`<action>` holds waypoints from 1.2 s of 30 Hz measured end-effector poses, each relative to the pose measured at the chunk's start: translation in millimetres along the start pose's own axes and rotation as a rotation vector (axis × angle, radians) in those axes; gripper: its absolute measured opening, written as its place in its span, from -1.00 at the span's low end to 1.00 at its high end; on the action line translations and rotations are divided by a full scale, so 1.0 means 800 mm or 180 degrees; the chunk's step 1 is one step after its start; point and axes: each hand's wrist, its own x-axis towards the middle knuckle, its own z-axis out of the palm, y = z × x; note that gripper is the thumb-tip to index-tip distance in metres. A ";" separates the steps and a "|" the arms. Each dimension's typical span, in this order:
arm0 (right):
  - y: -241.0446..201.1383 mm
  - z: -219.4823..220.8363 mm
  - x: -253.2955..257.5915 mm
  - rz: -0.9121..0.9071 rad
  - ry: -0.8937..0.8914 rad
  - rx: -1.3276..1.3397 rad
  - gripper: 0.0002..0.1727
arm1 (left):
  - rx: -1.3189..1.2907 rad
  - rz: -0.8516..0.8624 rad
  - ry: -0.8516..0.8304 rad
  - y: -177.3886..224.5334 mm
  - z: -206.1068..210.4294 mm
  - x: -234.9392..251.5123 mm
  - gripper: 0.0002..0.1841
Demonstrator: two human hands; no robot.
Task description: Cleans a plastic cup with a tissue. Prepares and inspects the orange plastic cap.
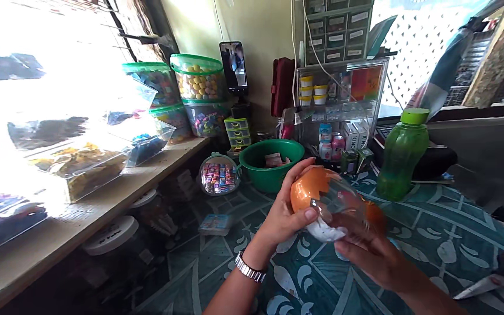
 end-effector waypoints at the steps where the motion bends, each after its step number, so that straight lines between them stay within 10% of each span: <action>1: -0.001 -0.001 0.001 -0.0099 0.0147 -0.0304 -0.65 | 0.0213 -0.0127 0.0008 0.000 -0.001 0.002 0.06; 10: 0.026 -0.012 0.003 -0.0810 0.0248 -0.3232 -0.60 | 0.0172 -0.0529 0.0320 0.010 0.027 0.000 0.16; 23: 0.012 -0.011 0.008 0.0509 0.0424 0.2834 -0.35 | 0.0217 -0.0360 0.0519 -0.001 0.032 -0.001 0.06; 31: -0.002 -0.009 0.004 0.0345 -0.0610 0.2117 0.05 | -0.0382 -0.0997 0.0323 0.004 0.040 -0.006 0.21; 36: -0.007 0.001 -0.005 0.0399 -0.0462 0.0904 -0.08 | -0.0083 -0.0809 0.0188 0.005 0.037 -0.004 0.13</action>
